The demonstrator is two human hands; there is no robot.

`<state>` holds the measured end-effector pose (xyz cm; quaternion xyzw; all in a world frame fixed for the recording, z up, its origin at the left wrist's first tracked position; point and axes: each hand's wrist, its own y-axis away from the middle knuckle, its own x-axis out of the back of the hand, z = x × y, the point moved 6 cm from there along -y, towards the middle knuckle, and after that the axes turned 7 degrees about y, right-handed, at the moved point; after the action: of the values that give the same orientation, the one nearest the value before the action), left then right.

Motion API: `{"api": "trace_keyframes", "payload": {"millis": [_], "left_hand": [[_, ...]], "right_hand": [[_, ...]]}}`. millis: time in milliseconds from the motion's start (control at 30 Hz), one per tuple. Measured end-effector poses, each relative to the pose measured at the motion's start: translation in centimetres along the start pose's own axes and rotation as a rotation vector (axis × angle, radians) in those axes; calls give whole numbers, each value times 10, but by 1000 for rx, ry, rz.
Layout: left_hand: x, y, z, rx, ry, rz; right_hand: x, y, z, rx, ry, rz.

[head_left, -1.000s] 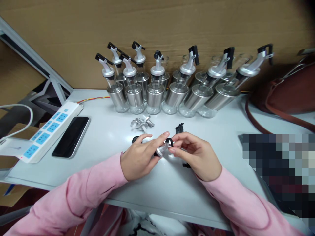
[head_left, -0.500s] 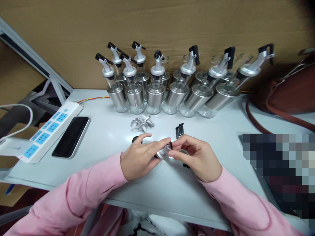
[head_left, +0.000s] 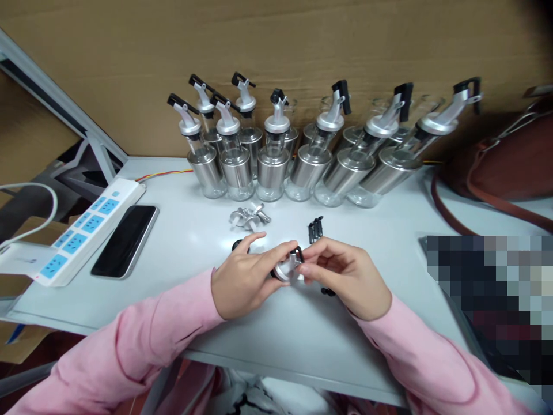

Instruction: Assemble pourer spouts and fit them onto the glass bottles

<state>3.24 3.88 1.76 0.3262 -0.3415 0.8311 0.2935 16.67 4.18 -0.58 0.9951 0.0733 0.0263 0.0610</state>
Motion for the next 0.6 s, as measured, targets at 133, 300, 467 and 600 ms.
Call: {"api": "trace_keyframes", "payload": {"millis": [133,300,467,600], "left_hand": [[1,-1,1,18,68,-9],[2,-1,1,20,96,-12],[2,0,1,15,98,-16],[1,1,2,-3,64,-28]], "right_hand": [[-2,-1,-1,1,-72,-80],[-7,0,-3,24,-87,-235],[-9,0,-1,-11,-114,-311],[-11,1,-2,-23,-111,-333]]}}
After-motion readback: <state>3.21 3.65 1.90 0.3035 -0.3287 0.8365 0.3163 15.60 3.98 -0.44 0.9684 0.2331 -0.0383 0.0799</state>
